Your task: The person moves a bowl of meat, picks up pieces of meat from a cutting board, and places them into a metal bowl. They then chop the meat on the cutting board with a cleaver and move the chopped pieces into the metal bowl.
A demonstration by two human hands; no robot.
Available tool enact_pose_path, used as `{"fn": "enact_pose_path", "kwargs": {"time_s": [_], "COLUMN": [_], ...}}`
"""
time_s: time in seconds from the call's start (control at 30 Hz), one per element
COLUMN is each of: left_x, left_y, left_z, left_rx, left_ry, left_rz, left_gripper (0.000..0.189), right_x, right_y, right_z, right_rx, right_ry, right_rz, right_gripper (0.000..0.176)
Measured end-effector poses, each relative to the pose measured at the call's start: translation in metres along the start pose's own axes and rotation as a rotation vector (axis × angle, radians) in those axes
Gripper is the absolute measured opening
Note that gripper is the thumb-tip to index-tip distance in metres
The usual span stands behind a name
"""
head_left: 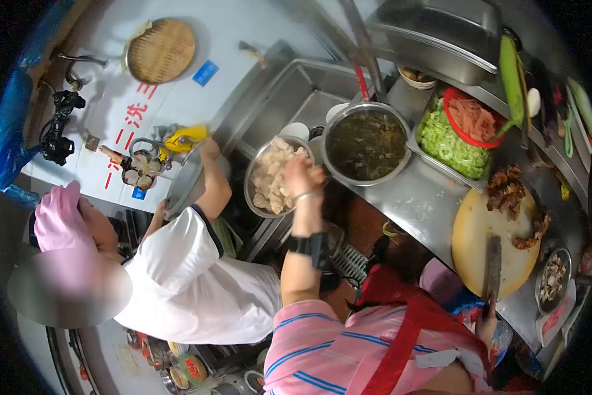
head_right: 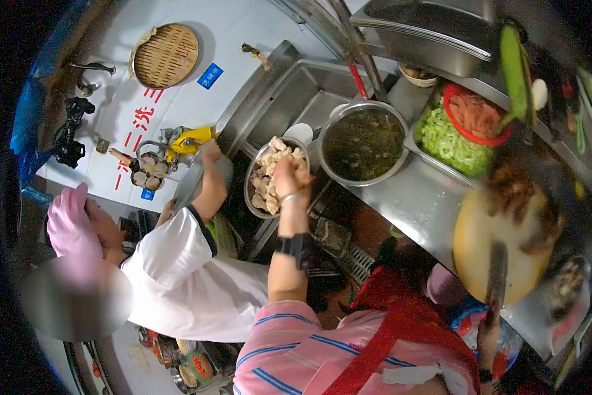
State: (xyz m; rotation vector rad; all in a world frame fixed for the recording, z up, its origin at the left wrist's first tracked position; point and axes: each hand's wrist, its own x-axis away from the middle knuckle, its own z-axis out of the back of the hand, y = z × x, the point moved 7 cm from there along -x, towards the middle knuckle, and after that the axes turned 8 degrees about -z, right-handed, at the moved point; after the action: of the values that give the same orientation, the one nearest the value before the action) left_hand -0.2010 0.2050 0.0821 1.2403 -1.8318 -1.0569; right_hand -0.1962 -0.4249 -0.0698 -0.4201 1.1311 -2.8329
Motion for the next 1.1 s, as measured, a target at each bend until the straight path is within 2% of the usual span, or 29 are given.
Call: {"fn": "enact_pose_path", "kwargs": {"time_s": [0.03,0.07,0.1,0.13,0.17,0.2,0.23,0.3,0.4,0.43,0.53,0.57,0.67,0.73,0.77,0.83,0.9,0.93,1.0,1.1], "left_x": [-0.027,-0.014,-0.019,-0.010,-0.021,-0.033,-0.041,-0.134,-0.243,-0.250,-0.308,-0.334,-0.384,-0.387,-0.389,-0.389,-0.424,-0.424,-0.425,-0.418], "left_y": [0.007,0.033,0.049,0.050,0.037,0.032,0.032,-0.034,-0.123,-0.099,0.027,0.056,0.111,0.117,0.123,0.103,0.091,0.090,0.088,0.087], "left_z": [0.046,0.068,0.103,0.146,0.201,0.239,0.251,0.382,0.525,0.496,0.322,0.276,0.190,0.177,0.175,0.178,0.216,0.218,0.218,0.212], "left_rx": [-0.080,-0.146,-0.056,0.056,0.070,-0.067,-0.130,0.096,-0.303,-0.552,-1.484,-1.705,-2.095,-2.205,-2.219,-2.406,-2.486,-2.502,-2.522,-2.533], "left_ry": [0.154,0.238,0.254,0.614,0.797,0.840,0.874,0.578,0.333,0.289,0.061,-0.022,-0.227,-0.325,-0.311,-0.625,-0.594,-0.597,-0.601,-0.604], "left_rz": [-0.159,-0.146,-0.422,-0.431,-0.406,-0.324,-0.234,0.012,0.226,0.154,-0.230,-0.350,-0.559,-0.551,-0.537,-0.463,-0.444,-0.412,-0.376,-0.347], "left_gripper": [0.010,0.014,0.012,0.011,0.014,0.016,0.015,0.007,0.008,0.009,0.013,0.015,0.020,0.023,0.023,0.022,0.021,0.021,0.022,0.022], "right_x": [0.000,0.000,0.000,0.000,-0.004,-0.009,-0.013,-0.031,-0.070,-0.084,-0.112,-0.117,-0.120,-0.114,-0.110,-0.099,-0.086,-0.080,-0.085,-0.086], "right_y": [0.000,-0.003,0.011,0.053,0.076,0.068,0.045,-0.015,-0.138,-0.189,-0.371,-0.438,-0.630,-0.733,-0.770,-0.814,-0.835,-0.837,-0.833,-0.832], "right_z": [-0.002,-0.005,-0.014,-0.028,-0.044,-0.048,-0.055,-0.081,-0.165,-0.201,-0.324,-0.366,-0.483,-0.545,-0.570,-0.610,-0.639,-0.642,-0.632,-0.631], "right_rx": [-0.052,0.005,0.018,-0.069,-0.159,-0.117,-0.060,-0.020,-0.077,-0.111,-0.256,-0.308,-0.426,-0.439,-0.427,-0.377,-0.336,-0.331,-0.408,-0.307], "right_ry": [0.038,-0.014,-0.030,-0.024,-0.014,-0.010,-0.020,-0.077,-0.249,-0.316,-0.501,-0.544,-0.602,-0.584,-0.569,-0.537,-0.509,-0.524,-0.403,-0.500], "right_rz": [0.015,-0.074,-0.075,-0.156,-0.237,-0.226,-0.202,-0.148,-0.035,0.011,0.166,0.208,0.257,0.216,0.182,0.101,0.042,0.050,0.043,-0.003], "right_gripper": [0.065,0.065,0.065,0.065,0.065,0.062,0.059,0.054,0.046,0.044,0.036,0.034,0.027,0.024,0.022,0.020,0.020,0.020,0.017,0.017]}}
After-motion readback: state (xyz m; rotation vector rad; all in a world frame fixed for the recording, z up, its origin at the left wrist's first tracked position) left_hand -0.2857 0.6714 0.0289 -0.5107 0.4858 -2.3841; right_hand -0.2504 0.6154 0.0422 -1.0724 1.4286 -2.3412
